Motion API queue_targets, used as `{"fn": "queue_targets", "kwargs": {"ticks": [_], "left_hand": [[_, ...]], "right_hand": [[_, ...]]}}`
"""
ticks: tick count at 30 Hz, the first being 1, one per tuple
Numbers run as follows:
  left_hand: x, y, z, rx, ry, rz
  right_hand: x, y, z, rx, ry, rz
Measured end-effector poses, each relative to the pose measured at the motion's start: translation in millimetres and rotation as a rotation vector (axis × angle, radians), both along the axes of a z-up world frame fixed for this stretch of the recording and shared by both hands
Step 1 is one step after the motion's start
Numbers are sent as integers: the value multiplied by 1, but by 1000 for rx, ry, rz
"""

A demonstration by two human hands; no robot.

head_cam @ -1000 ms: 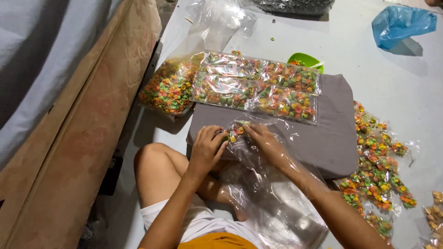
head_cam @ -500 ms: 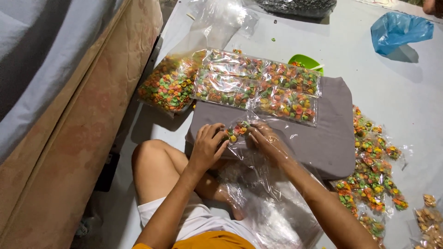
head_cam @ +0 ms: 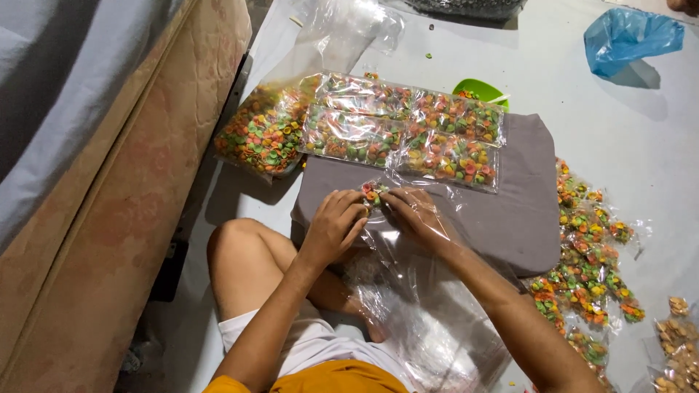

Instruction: Manually filling small plastic bags with colorful snacks and arranging them on a workspace.

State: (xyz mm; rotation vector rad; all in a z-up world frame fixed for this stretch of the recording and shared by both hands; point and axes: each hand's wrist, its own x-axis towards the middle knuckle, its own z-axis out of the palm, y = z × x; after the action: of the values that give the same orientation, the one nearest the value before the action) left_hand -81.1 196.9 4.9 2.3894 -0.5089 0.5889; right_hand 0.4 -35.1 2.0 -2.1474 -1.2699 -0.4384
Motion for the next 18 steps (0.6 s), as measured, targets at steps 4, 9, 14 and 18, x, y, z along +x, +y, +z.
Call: {"fn": "queue_targets", "kwargs": {"ticks": [4,9,14,18], "left_hand": [[7,-1,1,37,25,8],[17,-2,0,111,63,-46],[28,-12,6,177,-9,-126],[32,-13,-1,259,-55,-175]], "right_hand": [[2,-8,0,-102,24,17],[-8,-7,29,-246,27,39],[-4,-15,16,-256,69,53],[11,-19,-34,-291,-54,-15]]}}
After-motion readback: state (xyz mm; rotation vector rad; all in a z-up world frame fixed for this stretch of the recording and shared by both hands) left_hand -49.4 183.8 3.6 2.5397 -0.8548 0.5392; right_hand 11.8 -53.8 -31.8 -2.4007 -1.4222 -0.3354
